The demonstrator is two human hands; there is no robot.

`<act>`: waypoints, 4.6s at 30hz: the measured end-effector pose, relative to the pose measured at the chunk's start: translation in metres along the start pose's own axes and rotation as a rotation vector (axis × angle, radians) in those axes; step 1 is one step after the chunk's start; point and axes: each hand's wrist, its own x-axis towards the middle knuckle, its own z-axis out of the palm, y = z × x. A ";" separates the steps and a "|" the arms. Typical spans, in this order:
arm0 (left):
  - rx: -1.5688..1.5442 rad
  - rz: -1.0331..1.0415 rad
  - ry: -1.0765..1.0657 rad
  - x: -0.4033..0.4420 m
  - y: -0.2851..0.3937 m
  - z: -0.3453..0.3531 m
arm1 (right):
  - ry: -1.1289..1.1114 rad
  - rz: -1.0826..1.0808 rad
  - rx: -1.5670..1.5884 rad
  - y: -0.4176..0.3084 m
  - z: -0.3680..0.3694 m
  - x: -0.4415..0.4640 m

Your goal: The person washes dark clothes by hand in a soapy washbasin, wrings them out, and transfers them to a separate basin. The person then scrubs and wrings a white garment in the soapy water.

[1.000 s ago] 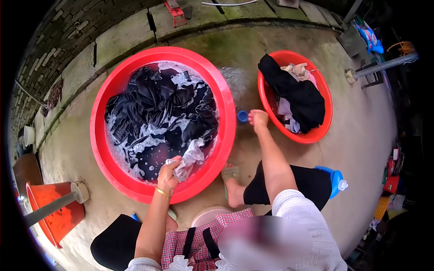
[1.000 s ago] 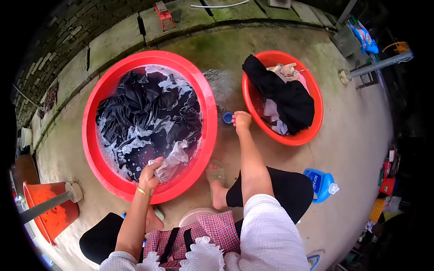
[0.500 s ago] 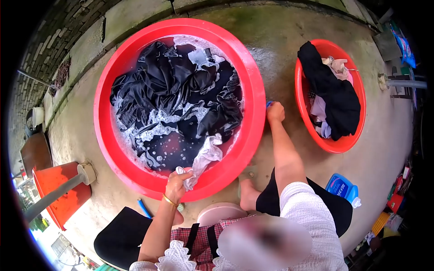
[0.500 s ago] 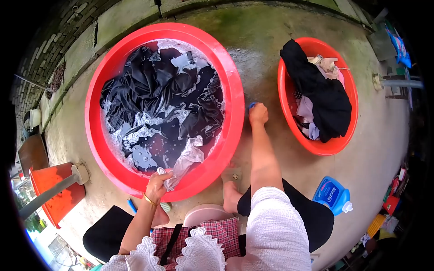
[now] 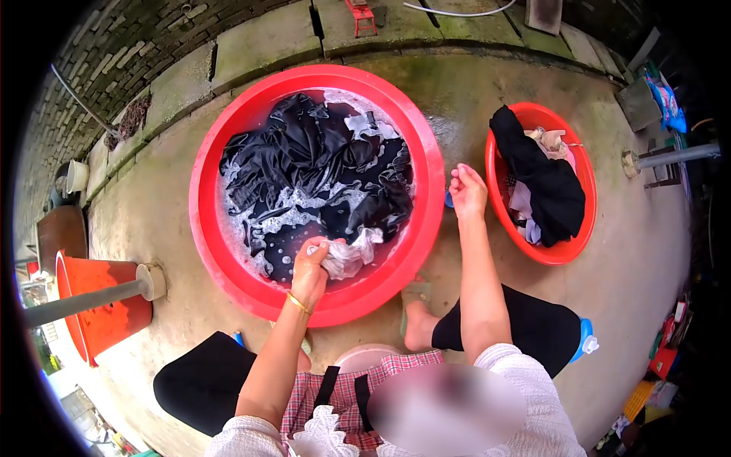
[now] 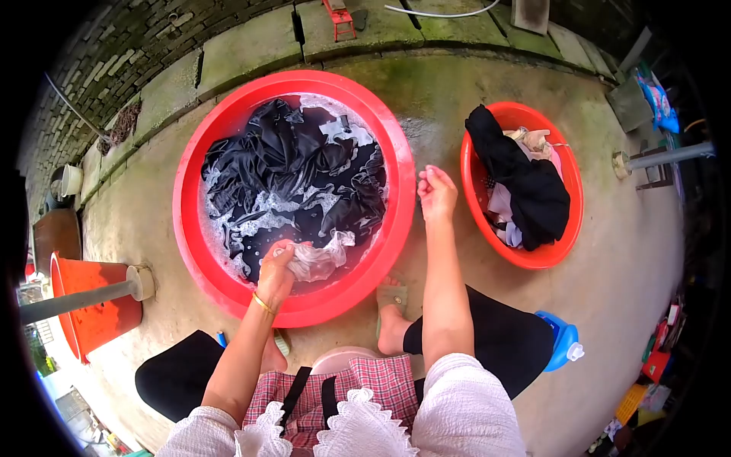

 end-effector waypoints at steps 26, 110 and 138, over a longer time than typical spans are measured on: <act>0.341 0.443 -0.366 -0.118 0.225 0.074 | -1.245 0.136 -0.757 0.013 0.245 -0.221; -0.099 0.494 -0.223 -0.096 0.259 0.057 | -1.272 -0.030 -1.138 -0.025 0.300 -0.181; -0.106 0.067 -0.351 -0.093 0.202 0.100 | -0.594 -1.159 -1.048 0.025 0.317 -0.184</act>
